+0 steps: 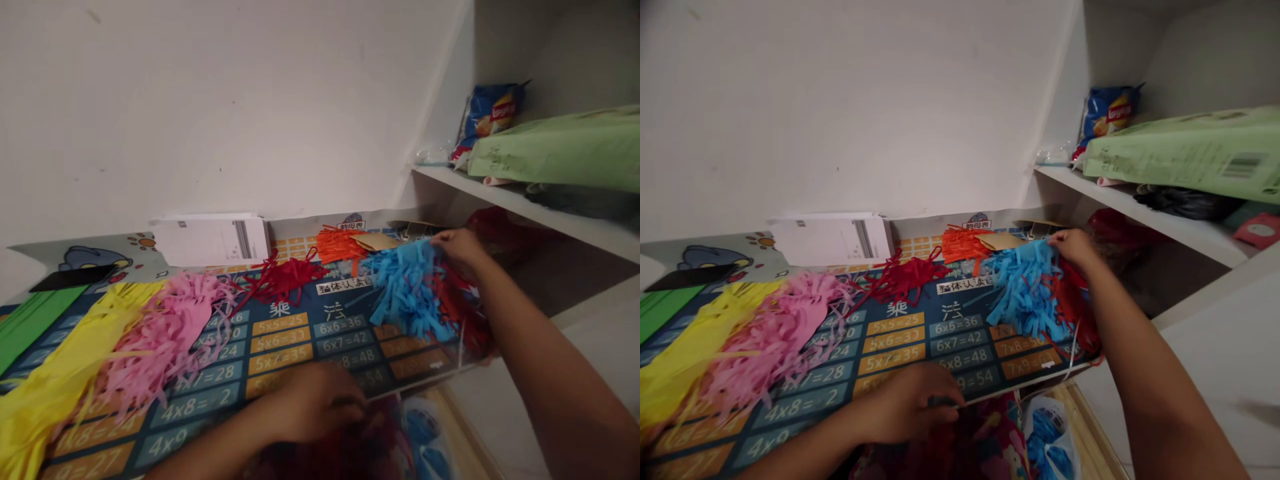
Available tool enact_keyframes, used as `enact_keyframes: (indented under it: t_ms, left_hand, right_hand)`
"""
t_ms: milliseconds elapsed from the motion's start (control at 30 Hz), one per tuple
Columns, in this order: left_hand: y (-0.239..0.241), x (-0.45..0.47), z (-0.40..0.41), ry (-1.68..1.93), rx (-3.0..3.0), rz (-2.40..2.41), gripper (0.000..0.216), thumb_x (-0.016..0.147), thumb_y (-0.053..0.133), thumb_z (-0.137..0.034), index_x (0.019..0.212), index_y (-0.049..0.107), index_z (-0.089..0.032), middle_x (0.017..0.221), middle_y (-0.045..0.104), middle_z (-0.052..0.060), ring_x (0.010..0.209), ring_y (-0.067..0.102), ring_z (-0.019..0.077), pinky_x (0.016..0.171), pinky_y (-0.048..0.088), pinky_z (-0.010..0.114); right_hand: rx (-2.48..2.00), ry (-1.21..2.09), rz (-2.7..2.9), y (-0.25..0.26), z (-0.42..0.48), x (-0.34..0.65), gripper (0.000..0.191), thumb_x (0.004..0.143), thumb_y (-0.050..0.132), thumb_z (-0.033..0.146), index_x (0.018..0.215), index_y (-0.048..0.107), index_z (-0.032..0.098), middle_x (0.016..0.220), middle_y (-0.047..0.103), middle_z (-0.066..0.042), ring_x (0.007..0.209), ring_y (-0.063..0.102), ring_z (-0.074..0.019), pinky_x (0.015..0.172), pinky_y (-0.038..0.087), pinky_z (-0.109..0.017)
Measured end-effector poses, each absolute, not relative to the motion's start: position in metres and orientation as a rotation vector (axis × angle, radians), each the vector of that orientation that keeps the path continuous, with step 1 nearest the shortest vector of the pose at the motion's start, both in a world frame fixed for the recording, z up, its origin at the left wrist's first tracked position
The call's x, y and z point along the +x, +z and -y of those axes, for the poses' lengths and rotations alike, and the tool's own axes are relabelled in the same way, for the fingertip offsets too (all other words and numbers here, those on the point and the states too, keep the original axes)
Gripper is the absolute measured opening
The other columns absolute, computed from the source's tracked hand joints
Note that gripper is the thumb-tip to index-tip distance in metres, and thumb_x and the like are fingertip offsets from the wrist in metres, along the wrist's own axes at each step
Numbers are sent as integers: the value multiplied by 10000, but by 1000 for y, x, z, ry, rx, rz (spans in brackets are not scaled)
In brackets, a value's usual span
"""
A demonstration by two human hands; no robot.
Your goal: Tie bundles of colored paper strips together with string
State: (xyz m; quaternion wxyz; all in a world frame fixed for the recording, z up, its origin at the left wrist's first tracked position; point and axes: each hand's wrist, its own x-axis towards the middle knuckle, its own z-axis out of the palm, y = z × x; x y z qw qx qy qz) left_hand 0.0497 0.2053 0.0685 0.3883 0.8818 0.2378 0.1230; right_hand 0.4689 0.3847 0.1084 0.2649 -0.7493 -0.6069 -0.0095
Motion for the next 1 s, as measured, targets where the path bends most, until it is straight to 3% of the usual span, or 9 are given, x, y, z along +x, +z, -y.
enact_keyframes:
  t_ms: [133,267,400,567,700,800,900,1000]
  left_hand:
    - [59,36,-219,395,2239,-746,223,925,585,-350,992,751,-216,960,760,35,883,696,174,769,495,231]
    - [53,32,-243,577,2362,-871,229,928,566,-327,1048,729,-221,1010,759,48,930,693,194,837,519,285]
    - [61,41,-279,994,2463,-1102,275,905,574,-244,1157,674,-203,1149,713,113,1104,639,260,991,487,429]
    - [79,56,-305,1319,2319,-1169,583,827,681,-306,1368,498,-188,1373,586,146,1301,509,319,1130,362,515]
    - [85,54,-298,1521,2196,-1068,697,814,662,-319,1445,408,-169,1464,508,151,1362,446,303,1168,315,491]
    - [83,45,-297,1622,2091,-1035,580,854,582,-298,1414,480,-191,1427,557,120,1328,492,264,1151,353,442]
    - [79,19,-308,1674,1952,-1029,451,876,508,-282,1309,614,-210,1303,663,80,1223,589,234,1106,417,401]
    - [76,-42,-316,1712,1722,-1150,408,865,518,-327,1201,698,-182,1201,723,83,1149,647,244,1059,464,398]
  right_hand:
    - [-2012,10,1326,142,-384,460,209,814,621,269,860,734,100,849,727,-163,697,578,-182,662,387,-326]
    - [-1802,154,1282,166,-371,414,111,762,640,237,819,681,152,766,687,-74,673,522,-148,656,388,-291]
    - [-1545,548,1357,175,-350,350,199,712,676,365,804,620,198,603,575,17,543,475,-123,538,395,-255]
    - [-1363,932,1380,172,-335,282,348,564,769,442,711,565,202,558,532,32,478,477,-109,467,411,-241]
    - [-1268,1060,1385,163,-333,247,352,530,804,413,709,589,199,551,536,41,461,477,-100,448,420,-230]
    - [-1235,1173,1434,154,-335,222,331,556,805,406,710,595,202,538,537,44,451,476,-102,435,417,-228]
    - [-1230,1150,1540,143,-337,199,359,585,786,437,808,623,207,658,622,12,557,563,-137,523,484,-262]
    - [-1166,859,1554,130,-340,193,451,649,748,477,1003,628,224,987,702,-54,893,660,-207,789,540,-342]
